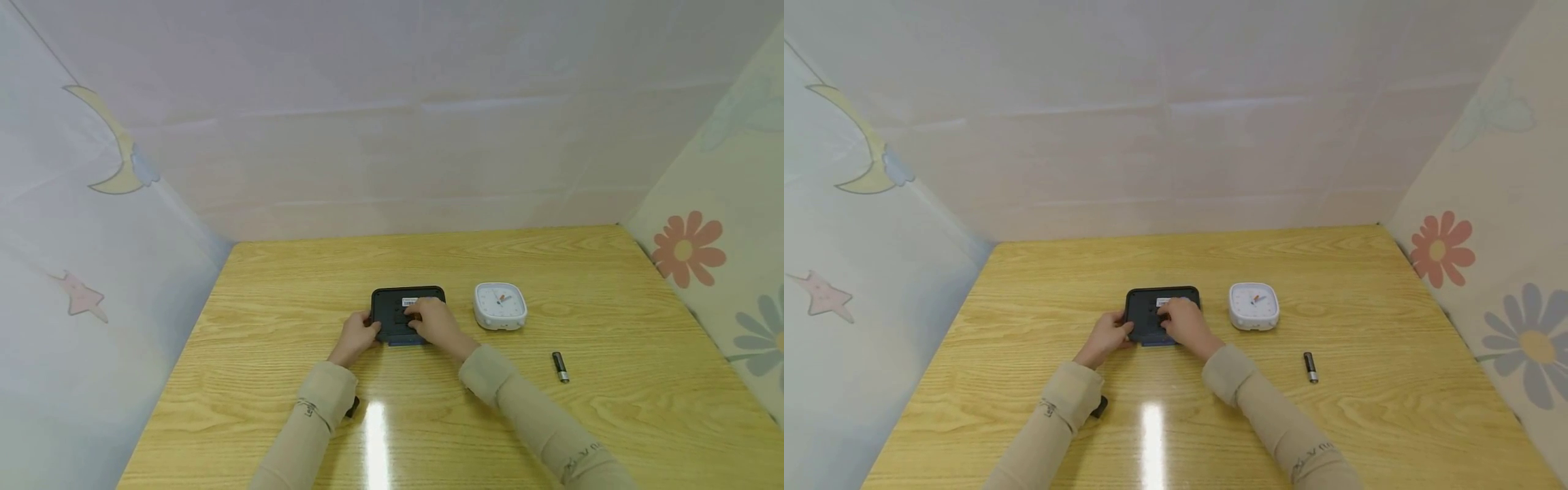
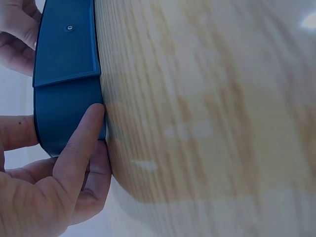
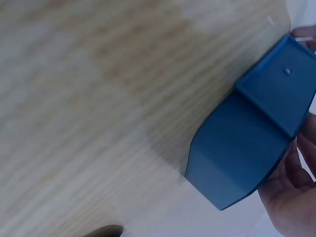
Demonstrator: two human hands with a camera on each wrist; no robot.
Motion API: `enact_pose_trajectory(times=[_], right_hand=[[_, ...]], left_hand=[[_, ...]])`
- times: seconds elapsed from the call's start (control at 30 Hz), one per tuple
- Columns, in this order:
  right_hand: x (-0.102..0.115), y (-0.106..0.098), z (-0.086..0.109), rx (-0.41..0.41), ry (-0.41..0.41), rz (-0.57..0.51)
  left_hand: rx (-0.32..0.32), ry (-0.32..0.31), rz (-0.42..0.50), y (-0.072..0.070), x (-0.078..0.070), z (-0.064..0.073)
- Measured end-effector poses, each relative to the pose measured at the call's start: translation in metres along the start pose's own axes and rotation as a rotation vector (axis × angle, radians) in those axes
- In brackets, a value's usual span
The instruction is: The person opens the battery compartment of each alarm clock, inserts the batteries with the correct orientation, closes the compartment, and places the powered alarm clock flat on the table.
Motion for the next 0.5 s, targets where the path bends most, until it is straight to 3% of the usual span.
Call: enact_pose_trajectory(times=[0.17,0.33,0.5], right_hand=[[-0.007,-0.002,-0.009,0.061,0.115,-0.116],[-0.009,-0.005,-0.017,0.139,0.202,-0.101],[-0.009,-0.005,-0.023,0.212,0.240,-0.081]], left_hand=[[-0.004,0.008,-0.009,0.000,0.000,0.000],[0.002,0.018,0.004,0.001,-0.001,0.001],[0.009,0.012,0.027,0.002,-0.002,0.002]])
Point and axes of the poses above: each hand's wrist, its own z-axis away from the middle knuckle, its own y-axis out of the palm, x = y × z, the point moved 4 cm from there along -z, towards the middle knuckle, and after that the axes turned 11 degrees about z, right-handed, at the moved point
